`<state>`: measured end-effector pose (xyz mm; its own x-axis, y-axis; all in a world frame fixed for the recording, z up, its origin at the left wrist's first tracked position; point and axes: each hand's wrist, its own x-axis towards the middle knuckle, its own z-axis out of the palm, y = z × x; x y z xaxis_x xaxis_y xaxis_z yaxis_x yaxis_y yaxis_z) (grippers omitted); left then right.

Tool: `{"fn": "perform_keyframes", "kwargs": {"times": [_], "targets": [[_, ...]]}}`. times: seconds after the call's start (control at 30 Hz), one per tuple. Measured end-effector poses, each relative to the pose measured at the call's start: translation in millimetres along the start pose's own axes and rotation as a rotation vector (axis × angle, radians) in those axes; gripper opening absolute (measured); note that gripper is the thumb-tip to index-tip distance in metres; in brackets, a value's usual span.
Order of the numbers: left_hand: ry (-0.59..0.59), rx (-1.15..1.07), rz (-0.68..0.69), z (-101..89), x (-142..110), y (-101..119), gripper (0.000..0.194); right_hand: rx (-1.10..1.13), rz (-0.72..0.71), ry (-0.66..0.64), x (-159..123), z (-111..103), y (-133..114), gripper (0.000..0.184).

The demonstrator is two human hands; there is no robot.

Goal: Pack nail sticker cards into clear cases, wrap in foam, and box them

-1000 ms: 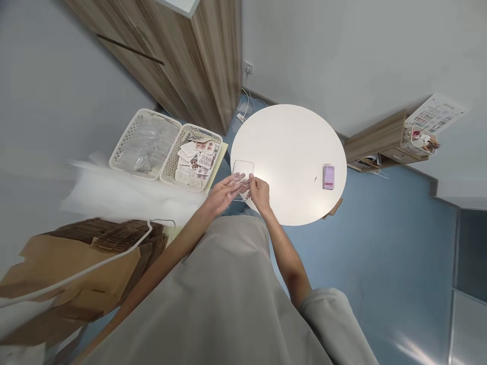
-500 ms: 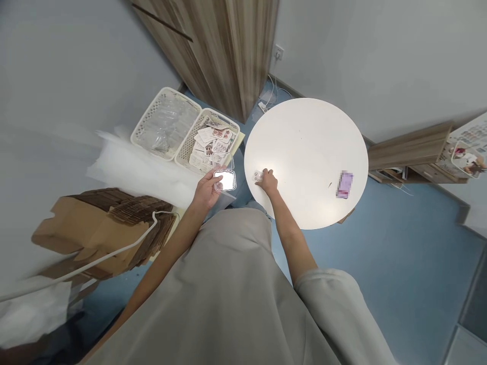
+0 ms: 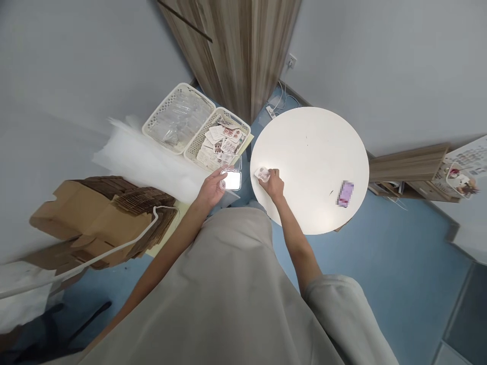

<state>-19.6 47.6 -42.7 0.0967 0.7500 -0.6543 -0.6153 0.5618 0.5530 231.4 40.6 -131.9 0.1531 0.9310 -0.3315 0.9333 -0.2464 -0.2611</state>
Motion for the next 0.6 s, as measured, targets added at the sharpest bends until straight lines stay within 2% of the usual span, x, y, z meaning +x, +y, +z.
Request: {"fn": "perform_keyframes", "kwargs": {"times": [0.07, 0.17, 0.3, 0.43, 0.6], "targets": [[-0.020, -0.013, -0.019, 2.2, 2, 0, 0.038, 0.086, -0.081, 0.114, -9, -26, -8, 0.060], [-0.069, -0.031, -0.046, 6.1, 6, -1, 0.029, 0.212, -0.241, 0.207, -25, -70, -27, 0.060], [-0.146, -0.039, -0.064, 8.2, 8, -2, 0.030, 0.231, -0.443, 0.192, -52, -110, -57, 0.062], [-0.186, -0.029, -0.060, 5.5, 6, -1, 0.034, 0.093, -0.523, 0.073, -72, -117, -82, 0.063], [-0.249, -0.024, -0.063, -0.8, 0, 3, 0.037, -0.046, -0.489, -0.021, -83, -110, -95, 0.066]]}}
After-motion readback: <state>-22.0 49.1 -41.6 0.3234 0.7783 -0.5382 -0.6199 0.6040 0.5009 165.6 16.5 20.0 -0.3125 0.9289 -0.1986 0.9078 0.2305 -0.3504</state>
